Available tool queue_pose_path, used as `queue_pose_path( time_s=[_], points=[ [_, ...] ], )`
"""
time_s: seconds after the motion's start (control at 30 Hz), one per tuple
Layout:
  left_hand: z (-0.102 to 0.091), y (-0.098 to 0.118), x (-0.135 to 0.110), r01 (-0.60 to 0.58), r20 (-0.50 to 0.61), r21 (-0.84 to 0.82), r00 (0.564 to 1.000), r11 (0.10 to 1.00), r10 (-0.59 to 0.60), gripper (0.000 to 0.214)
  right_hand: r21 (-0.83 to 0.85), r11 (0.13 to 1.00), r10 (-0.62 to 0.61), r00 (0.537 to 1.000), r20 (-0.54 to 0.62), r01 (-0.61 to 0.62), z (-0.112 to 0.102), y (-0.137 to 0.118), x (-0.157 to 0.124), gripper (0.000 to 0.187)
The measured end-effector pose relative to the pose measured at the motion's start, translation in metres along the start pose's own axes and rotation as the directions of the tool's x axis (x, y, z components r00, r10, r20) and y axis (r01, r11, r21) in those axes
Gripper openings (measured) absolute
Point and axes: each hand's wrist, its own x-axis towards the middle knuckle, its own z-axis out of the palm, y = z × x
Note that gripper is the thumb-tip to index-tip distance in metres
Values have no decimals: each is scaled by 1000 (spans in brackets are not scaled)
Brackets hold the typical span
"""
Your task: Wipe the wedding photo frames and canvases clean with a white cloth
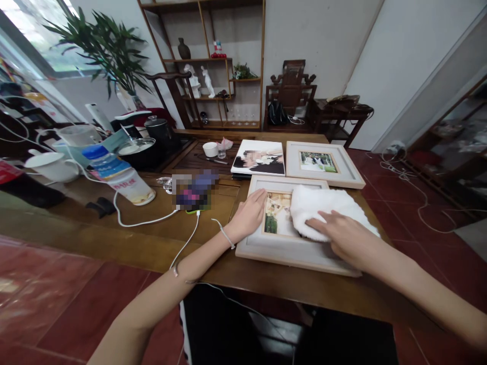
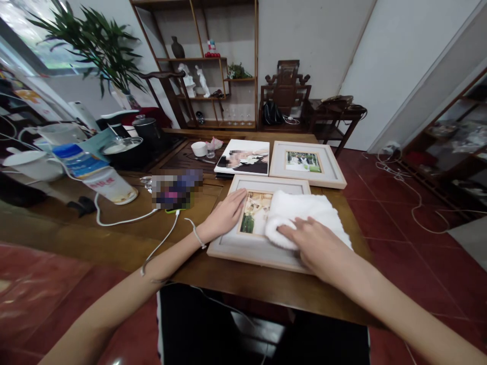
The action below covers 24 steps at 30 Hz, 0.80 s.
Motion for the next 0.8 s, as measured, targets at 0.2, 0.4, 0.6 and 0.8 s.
queue_pose_path(
  time_s=[0.2,0.4,0.6,0.8],
  points=[
    [1,-1,1,-29,5,20,1000,999,29,43,167,986,-19,994,104,2,-24,-33,-39,64],
    [1,-2,1,-34,24,32,999,999,33,44,26,975,222,975,-19,-221,1,-7,1,65],
    [0,-2,2,-26,12,20,1000,999,26,44,-79,971,204,957,-206,-224,26,26,44,56],
    [1,-1,1,-9,12,19,1000,1000,9,43,-73,995,63,994,-84,-69,9,0,17,55]
  ],
)
